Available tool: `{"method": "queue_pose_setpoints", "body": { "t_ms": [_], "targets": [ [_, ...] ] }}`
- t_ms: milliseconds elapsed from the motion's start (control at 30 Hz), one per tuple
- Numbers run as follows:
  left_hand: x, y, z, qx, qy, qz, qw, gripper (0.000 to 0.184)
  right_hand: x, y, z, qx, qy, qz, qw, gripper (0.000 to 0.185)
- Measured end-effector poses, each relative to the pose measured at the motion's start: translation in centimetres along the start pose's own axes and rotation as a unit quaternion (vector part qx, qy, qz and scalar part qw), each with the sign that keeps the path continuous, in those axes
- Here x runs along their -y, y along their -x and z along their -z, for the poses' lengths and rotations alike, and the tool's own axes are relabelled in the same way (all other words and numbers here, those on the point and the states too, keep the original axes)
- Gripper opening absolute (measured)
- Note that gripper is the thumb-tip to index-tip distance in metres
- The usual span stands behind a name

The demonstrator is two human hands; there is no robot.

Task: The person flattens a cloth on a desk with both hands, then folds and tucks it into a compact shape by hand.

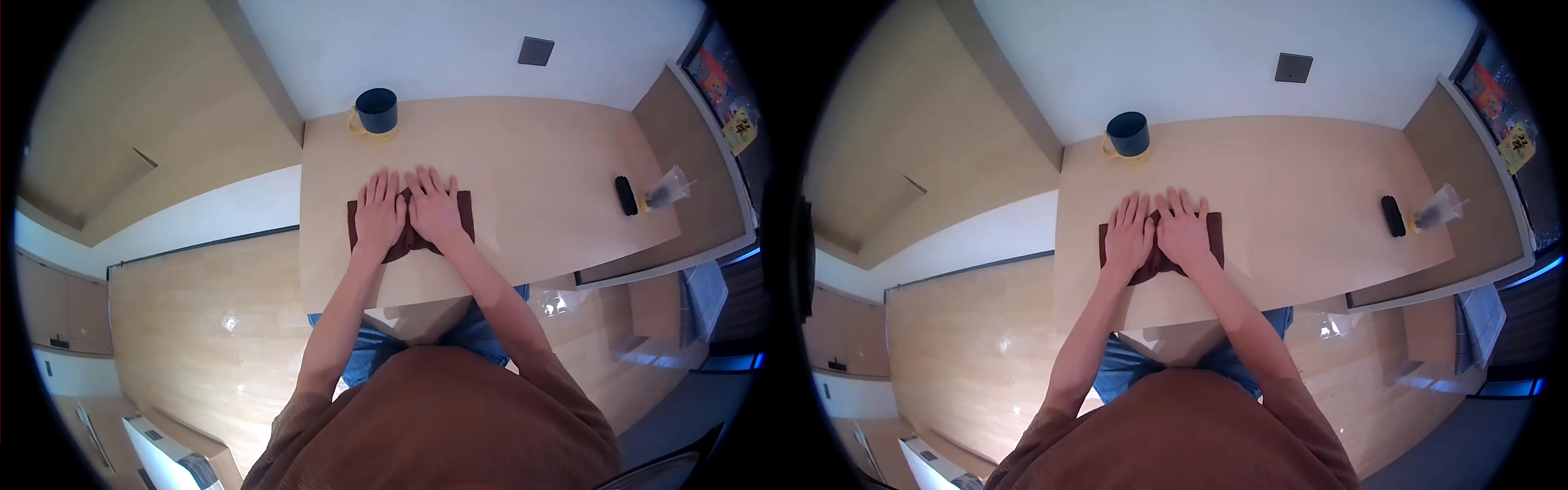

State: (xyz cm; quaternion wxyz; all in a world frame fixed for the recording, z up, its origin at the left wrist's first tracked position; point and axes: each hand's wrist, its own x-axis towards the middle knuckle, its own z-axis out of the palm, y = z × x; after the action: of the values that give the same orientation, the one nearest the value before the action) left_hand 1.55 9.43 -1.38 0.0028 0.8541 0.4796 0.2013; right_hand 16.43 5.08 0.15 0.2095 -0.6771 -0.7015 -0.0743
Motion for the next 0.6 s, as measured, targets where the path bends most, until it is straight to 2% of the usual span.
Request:
{"method": "queue_pose_setpoints", "body": {
  "t_ms": [333, 600],
  "targets": [
    [-3.1, 7.0, 4.5, 0.016, 0.04, 0.019, 0.999, 0.063, 1.2, 5.7, 3.0, 0.014, -0.051, 0.004, 0.999, 0.055],
    [-3.1, 5.5, 4.8, 0.035, 0.037, 0.021, 0.998, 0.06, 1.9, 4.9, 4.3, 0.04, -0.044, -0.002, 0.998, 0.058]
  ]
}}
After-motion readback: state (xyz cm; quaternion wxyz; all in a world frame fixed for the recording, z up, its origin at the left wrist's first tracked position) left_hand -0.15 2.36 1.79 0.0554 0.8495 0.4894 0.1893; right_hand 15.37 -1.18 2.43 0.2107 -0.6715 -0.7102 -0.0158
